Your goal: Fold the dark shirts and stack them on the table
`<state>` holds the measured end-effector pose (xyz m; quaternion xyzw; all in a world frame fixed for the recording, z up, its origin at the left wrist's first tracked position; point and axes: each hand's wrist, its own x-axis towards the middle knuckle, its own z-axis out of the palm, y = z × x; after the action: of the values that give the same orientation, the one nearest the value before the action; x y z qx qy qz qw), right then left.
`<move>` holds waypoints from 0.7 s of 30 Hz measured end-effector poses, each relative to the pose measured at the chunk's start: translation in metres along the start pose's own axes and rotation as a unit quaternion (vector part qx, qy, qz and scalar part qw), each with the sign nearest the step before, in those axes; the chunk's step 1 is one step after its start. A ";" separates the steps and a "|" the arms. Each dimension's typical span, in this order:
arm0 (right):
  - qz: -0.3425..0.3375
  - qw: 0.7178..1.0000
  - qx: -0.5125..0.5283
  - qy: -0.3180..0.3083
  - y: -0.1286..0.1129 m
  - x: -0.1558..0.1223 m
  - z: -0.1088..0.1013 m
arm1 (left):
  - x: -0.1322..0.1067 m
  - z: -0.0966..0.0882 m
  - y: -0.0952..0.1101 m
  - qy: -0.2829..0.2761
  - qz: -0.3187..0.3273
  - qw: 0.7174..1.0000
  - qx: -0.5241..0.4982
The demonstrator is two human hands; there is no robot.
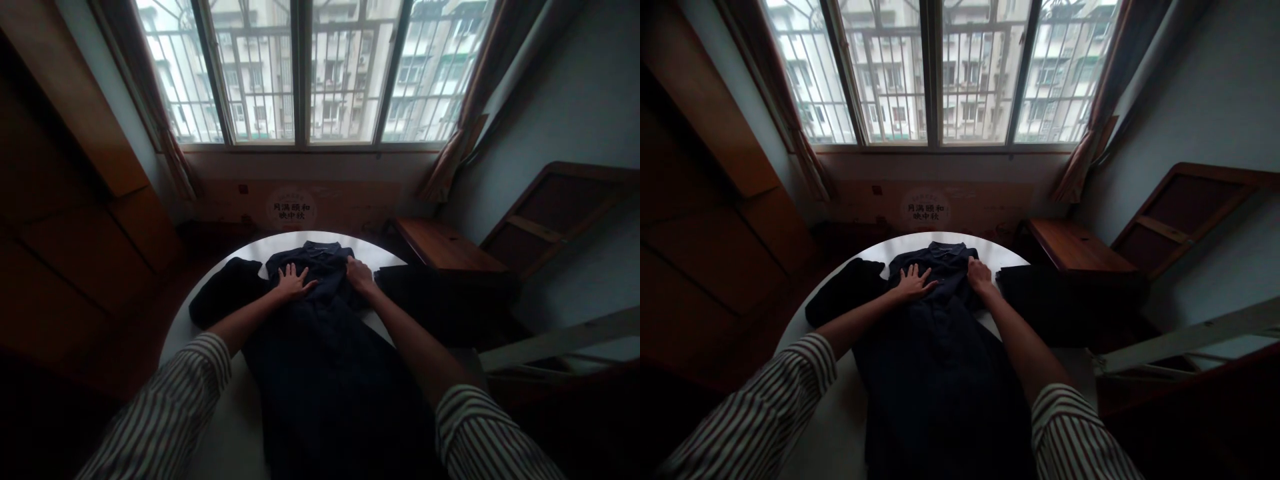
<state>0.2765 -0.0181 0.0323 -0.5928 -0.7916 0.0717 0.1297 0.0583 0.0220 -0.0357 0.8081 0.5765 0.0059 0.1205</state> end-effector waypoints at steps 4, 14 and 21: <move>0.006 0.999 -0.022 0.025 0.001 0.010 -0.006 | 0.001 -0.025 0.009 0.095 0.079 0.992 -0.021; -0.098 0.988 0.018 -0.114 0.030 -0.151 -0.003 | -0.166 0.025 0.034 0.063 0.311 0.948 -0.012; -0.124 0.975 0.115 -0.143 0.044 -0.263 0.035 | -0.276 0.066 0.017 0.080 0.316 0.943 -0.059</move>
<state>0.3758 -0.2562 -0.0446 -0.4547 -0.8558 0.2296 0.0907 -0.0085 -0.2533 -0.0606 0.9373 0.2975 0.1420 0.1132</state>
